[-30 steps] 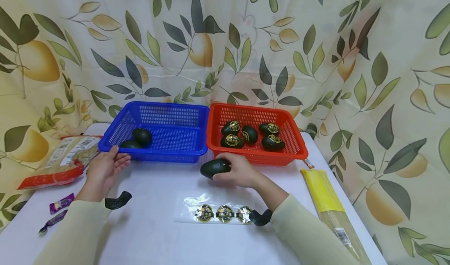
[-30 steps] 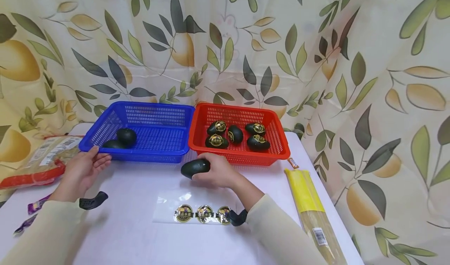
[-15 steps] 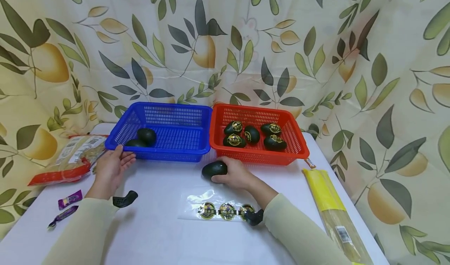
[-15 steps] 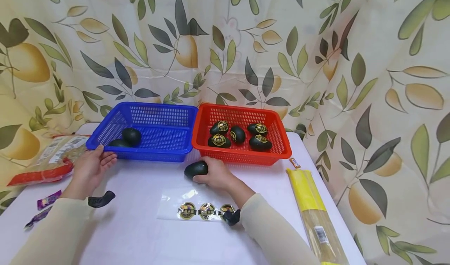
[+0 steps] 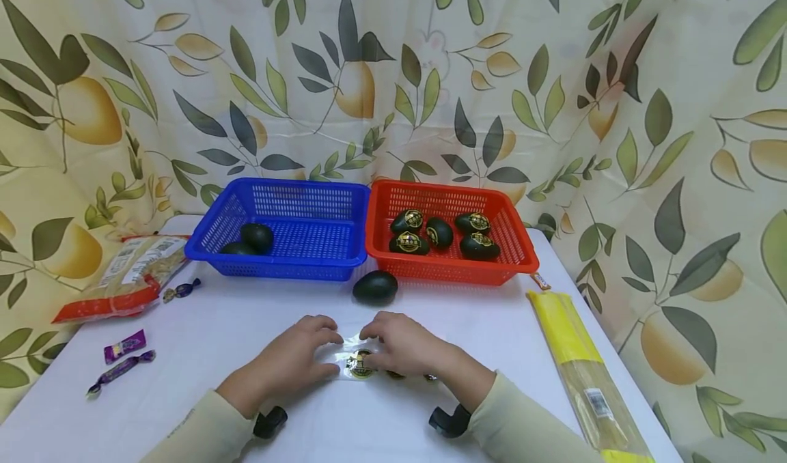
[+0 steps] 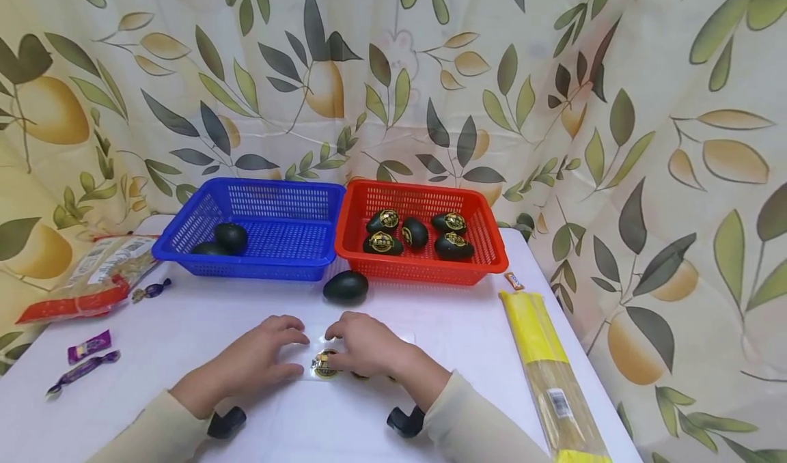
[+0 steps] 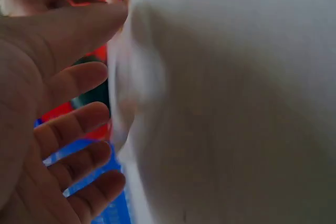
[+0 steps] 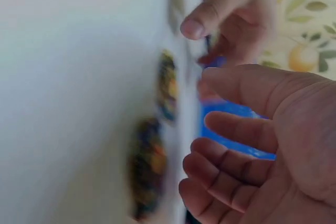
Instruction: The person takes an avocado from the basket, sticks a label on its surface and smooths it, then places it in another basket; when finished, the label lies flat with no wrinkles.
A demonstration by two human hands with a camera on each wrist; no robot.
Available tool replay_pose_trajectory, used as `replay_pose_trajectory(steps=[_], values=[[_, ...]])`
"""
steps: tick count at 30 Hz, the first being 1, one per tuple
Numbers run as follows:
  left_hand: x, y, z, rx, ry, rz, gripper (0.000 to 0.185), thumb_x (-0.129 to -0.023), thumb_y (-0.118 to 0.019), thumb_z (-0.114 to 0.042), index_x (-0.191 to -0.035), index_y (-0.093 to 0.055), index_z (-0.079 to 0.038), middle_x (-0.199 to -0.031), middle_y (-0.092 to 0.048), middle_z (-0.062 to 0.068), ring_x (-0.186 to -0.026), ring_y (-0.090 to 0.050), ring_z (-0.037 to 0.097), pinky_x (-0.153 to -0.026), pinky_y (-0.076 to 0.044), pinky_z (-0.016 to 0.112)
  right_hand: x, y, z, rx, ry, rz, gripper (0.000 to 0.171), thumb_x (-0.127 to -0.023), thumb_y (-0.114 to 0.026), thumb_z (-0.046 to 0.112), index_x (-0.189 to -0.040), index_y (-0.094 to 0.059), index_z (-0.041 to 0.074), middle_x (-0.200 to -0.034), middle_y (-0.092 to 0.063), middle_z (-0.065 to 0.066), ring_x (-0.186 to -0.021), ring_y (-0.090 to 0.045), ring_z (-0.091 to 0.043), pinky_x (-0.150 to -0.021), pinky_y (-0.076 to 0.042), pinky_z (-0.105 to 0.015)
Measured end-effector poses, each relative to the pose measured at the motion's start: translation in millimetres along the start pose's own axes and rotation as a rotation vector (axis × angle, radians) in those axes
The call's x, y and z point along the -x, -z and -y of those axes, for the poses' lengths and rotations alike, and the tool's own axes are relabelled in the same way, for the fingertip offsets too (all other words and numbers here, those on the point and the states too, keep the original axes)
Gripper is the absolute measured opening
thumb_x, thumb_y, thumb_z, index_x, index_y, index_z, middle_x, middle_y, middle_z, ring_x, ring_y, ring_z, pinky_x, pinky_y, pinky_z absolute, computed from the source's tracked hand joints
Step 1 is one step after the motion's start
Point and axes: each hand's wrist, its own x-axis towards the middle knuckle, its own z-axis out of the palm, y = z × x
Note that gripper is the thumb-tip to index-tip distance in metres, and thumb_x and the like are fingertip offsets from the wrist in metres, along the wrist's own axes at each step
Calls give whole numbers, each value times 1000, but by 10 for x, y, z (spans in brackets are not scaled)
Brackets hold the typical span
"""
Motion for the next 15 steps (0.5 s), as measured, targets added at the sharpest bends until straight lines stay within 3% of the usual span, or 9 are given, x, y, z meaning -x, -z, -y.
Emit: replay_pose_trajectory(steps=[2,6,15], values=[[-35,-40,-73,-55,-10,53,46,-87,-83,-41,-126,-72,-18,-141,-59,5,-134,-54,29,-110,-48,52,-2,-81,28,31,-6,28,38,-88,-80,32,-122,-74,15,-107,-68,2,-91,-57,-7,-83,-51,-25],[-87,-59,-117,-71,9,118,54,-87,-83,-44,-132,-70,-18,-142,-58,2,-135,-54,27,-112,-47,51,-11,-206,36,59,-1,33,39,-86,-82,31,-123,-75,19,-104,-65,5,-91,-54,-5,-83,-50,-23],[-114,-43,-57,0,20,147,54,-89,-83,-38,-134,-69,-12,-141,-59,1,-136,-54,26,-115,-45,49,-89,-228,11,77,23,89,37,-88,-82,34,-124,-74,33,-108,-59,8,-98,-53,-6,-84,-49,-23]])
